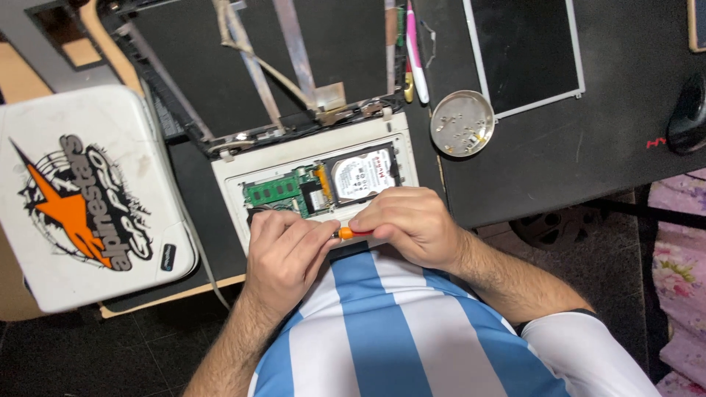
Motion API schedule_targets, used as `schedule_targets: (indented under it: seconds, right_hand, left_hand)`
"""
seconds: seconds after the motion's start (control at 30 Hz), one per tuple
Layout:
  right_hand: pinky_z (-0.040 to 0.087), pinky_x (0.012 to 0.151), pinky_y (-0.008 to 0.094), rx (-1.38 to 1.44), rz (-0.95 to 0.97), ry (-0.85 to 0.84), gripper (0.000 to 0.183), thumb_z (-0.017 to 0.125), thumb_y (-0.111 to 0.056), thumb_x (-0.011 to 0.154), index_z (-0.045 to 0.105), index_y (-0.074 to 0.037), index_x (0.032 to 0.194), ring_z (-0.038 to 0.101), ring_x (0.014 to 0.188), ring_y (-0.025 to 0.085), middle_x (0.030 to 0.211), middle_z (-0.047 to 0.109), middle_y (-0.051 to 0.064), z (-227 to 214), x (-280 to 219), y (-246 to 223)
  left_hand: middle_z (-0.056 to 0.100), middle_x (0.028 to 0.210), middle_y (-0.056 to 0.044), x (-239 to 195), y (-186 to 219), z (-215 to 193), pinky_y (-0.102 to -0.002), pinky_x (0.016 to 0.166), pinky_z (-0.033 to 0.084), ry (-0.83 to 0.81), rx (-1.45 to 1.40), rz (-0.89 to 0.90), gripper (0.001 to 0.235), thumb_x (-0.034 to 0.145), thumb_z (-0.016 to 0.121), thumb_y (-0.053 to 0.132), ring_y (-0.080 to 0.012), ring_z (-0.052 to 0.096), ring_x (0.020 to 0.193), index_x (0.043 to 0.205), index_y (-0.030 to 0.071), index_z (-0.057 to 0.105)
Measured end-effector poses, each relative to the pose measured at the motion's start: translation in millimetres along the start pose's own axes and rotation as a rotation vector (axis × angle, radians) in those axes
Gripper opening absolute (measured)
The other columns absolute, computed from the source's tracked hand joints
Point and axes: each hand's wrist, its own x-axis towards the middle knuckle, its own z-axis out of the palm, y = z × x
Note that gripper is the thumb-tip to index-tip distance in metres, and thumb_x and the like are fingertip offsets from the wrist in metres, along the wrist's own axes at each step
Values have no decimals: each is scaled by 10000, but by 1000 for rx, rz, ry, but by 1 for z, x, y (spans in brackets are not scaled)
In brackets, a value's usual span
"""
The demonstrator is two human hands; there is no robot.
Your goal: The person places a hard drive into the laptop chassis and secures it with multiple screws using a screwdriver. They then attach a metal bracket over the drive and fasten additional screws to complete the installation.
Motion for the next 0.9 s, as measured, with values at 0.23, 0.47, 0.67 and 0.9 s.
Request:
schedule_targets:
  seconds: [0.23, 0.47, 0.67, 0.9]
  right_hand:
    - [741, 979, 570, 101, 180, 97, 417, 389, -138, 1300, 729, 52, 1450, 931, 1116, 397, 1232, 952, 217, -15, -25, 7]
    - [738, 983, 526, 311, 93, 71, 194, 924, -148, 1074, 889, -18, 1214, 912, 1089, 380, 1227, 908, 196, -12, -27, 5]
    - [776, 877, 496, 334, 165, 323, 80, 799, -154, 1114, 779, -79, 1131, 918, 992, 412, 1213, 877, 279, -77, -60, 27]
    - [721, 840, 487, -263, 98, 680, 402, 713, -98, 1278, 327, -112, 1387, 735, 958, 441, 1142, 669, 398, -135, -61, 54]
  left_hand:
    - [836, 992, 11, 1, -5, 1, -485, 969, 630, -8, -14, -17, 215, 1189, 804, 264, -283, 730, 912, 1332, 174, 938]
    - [826, 956, -20, 30, 12, 10, -487, 914, 632, -24, -105, 50, 228, 1179, 810, 305, -294, 719, 864, 1295, 160, 943]
    - [859, 1012, -56, 8, -17, 10, -483, 866, 576, -20, 69, 114, 387, 1132, 889, 438, -255, 699, 869, 1344, 115, 906]
    - [847, 1078, -29, 24, -10, -4, -449, 876, 498, -31, 117, -1, 216, 1104, 968, 240, -265, 700, 938, 1239, 88, 896]
